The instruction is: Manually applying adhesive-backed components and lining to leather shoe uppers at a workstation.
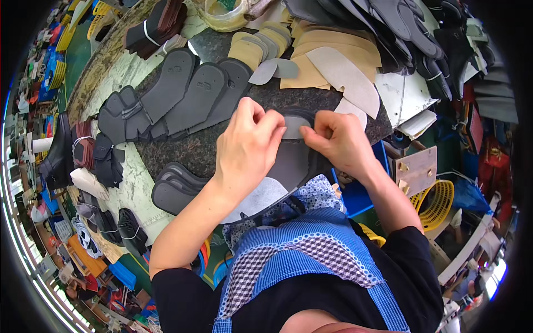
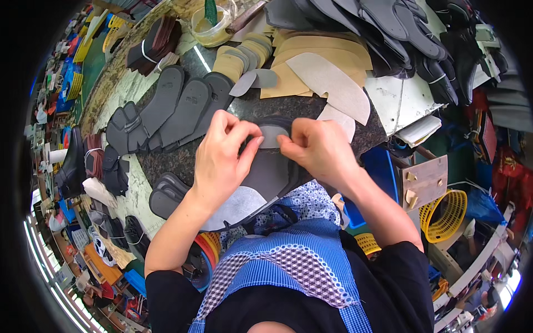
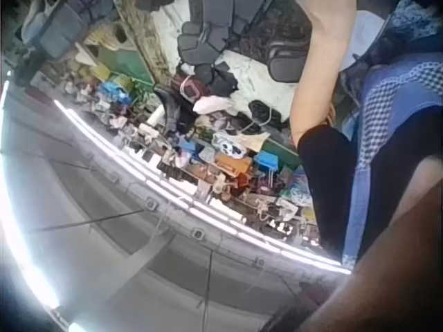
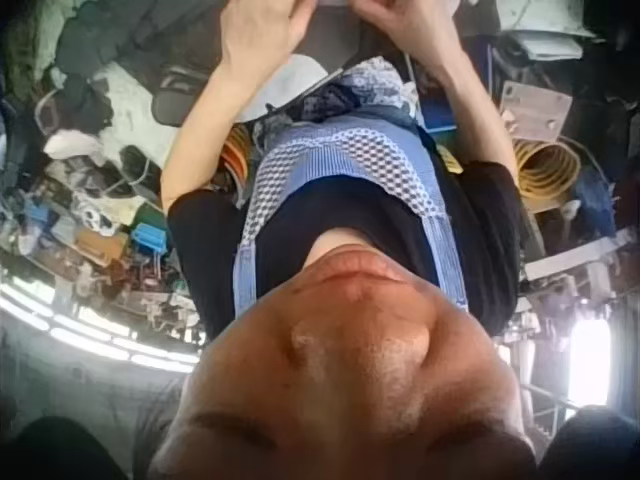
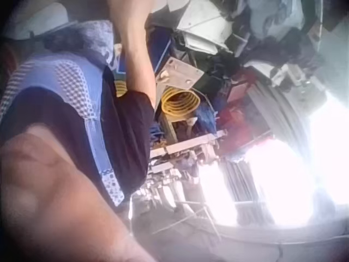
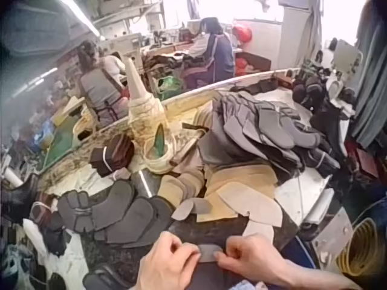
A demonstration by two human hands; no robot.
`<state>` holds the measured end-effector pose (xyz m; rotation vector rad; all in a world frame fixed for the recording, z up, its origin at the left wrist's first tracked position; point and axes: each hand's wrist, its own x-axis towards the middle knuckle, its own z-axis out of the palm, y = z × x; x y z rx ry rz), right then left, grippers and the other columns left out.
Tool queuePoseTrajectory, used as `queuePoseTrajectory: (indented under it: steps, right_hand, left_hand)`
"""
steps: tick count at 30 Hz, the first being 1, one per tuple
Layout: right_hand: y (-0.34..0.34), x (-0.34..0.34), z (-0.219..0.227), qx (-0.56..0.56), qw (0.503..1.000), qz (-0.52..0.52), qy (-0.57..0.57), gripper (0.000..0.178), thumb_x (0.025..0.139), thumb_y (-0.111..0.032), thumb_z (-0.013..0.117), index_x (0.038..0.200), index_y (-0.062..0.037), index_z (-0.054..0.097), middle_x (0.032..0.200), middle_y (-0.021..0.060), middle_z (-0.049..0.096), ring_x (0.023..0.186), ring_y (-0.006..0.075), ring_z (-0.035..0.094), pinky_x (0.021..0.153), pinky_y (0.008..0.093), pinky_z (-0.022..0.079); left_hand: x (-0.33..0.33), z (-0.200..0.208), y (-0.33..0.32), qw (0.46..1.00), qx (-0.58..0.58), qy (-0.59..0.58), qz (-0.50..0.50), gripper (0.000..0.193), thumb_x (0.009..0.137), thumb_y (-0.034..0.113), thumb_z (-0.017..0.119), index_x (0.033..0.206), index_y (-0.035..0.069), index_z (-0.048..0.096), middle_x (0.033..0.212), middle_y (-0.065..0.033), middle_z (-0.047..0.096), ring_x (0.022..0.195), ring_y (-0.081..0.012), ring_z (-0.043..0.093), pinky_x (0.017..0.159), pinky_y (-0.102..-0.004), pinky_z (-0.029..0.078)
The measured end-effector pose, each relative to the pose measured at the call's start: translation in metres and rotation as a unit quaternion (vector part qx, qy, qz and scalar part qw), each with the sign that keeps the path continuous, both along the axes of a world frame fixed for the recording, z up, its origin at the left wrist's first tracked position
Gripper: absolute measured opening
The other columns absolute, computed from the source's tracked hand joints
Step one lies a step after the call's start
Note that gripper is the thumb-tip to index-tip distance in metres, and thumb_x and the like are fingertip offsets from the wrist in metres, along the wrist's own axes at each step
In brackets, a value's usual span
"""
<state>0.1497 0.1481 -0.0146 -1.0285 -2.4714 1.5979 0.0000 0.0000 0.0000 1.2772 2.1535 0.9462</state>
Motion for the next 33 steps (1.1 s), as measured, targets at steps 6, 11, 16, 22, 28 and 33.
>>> queuePoseTrajectory:
  steps: [6, 11, 16, 22, 28, 33]
  right_hand:
    - [0.009, -0.016, 0.036, 0.025, 0.98, 0.001, 0.198, 0.019, 0.082, -0.007, 0.076, 0.08, -0.0035, 0.057, 0.061, -0.0013, 0.049, 0.057, 0.0078, 0.047, 0.052, 0.0284, 0.041]
    - [-0.034, -0.09, 0.005, 0.33, 0.86, 0.319, 0.223, 0.031, 0.071, -0.019, 0.081, 0.096, -0.006, 0.068, 0.095, 0.0073, 0.059, 0.095, 0.0267, 0.059, 0.077, 0.0378, 0.053]
    - [-0.042, -0.105, -0.001, 0.31, 0.861, 0.359, 0.185, 0.03, 0.071, -0.02, 0.081, 0.091, -0.006, 0.063, 0.099, 0.009, 0.057, 0.099, 0.0299, 0.058, 0.082, 0.0408, 0.052]
    - [-0.051, -0.115, 0.018, 0.113, 0.925, 0.359, 0.049, 0.031, 0.08, -0.015, 0.078, 0.098, -0.0038, 0.056, 0.091, 0.0094, 0.067, 0.085, 0.0293, 0.067, 0.075, 0.036, 0.053]
    - [-0.088, -0.089, 0.069, -0.496, 0.84, 0.166, 0.143, 0.02, 0.096, -0.014, 0.067, 0.112, -0.0035, 0.058, 0.1, 0.0033, 0.069, 0.088, 0.0086, 0.065, 0.074, 0.0245, 0.051]
    - [-0.083, -0.082, 0.075, -0.35, 0.898, 0.224, 0.144, 0.016, 0.099, -0.016, 0.064, 0.107, -0.002, 0.064, 0.097, 0.0026, 0.07, 0.088, 0.0082, 0.065, 0.075, 0.0231, 0.05]
  left_hand:
    - [0.032, 0.012, -0.085, 0.957, 0.138, 0.216, -0.138, 0.027, 0.069, 0.012, 0.081, 0.094, 0.007, 0.072, 0.096, -0.0063, 0.063, 0.091, -0.0247, 0.064, 0.076, -0.0371, 0.052]
    - [0.043, -0.004, -0.096, 0.968, 0.147, 0.136, -0.154, 0.037, 0.07, 0.019, 0.082, 0.102, 0.006, 0.071, 0.114, -0.0107, 0.065, 0.106, -0.029, 0.064, 0.09, -0.0404, 0.054]
    - [0.034, 0.02, -0.119, 0.97, 0.197, 0.14, -0.039, 0.029, 0.073, 0.007, 0.082, 0.099, 0.005, 0.071, 0.108, -0.0086, 0.069, 0.102, -0.0295, 0.069, 0.089, -0.0405, 0.055]
    - [0.002, 0.027, -0.138, 0.956, 0.212, 0.195, 0.061, 0.034, 0.074, 0.001, 0.078, 0.107, 0.006, 0.071, 0.113, -0.0094, 0.067, 0.107, -0.0304, 0.065, 0.086, -0.0393, 0.055]
    - [-0.006, 0.04, -0.13, 0.9, 0.32, 0.283, 0.088, 0.044, 0.069, -0.003, 0.078, 0.111, 0.009, 0.073, 0.123, -0.0095, 0.067, 0.111, -0.0283, 0.067, 0.085, -0.0345, 0.058]
    - [0.002, 0.045, -0.144, 0.937, 0.318, 0.105, 0.099, 0.022, 0.08, -0.001, 0.078, 0.1, 0.005, 0.072, 0.117, -0.0111, 0.069, 0.099, -0.0225, 0.07, 0.08, -0.0305, 0.057]
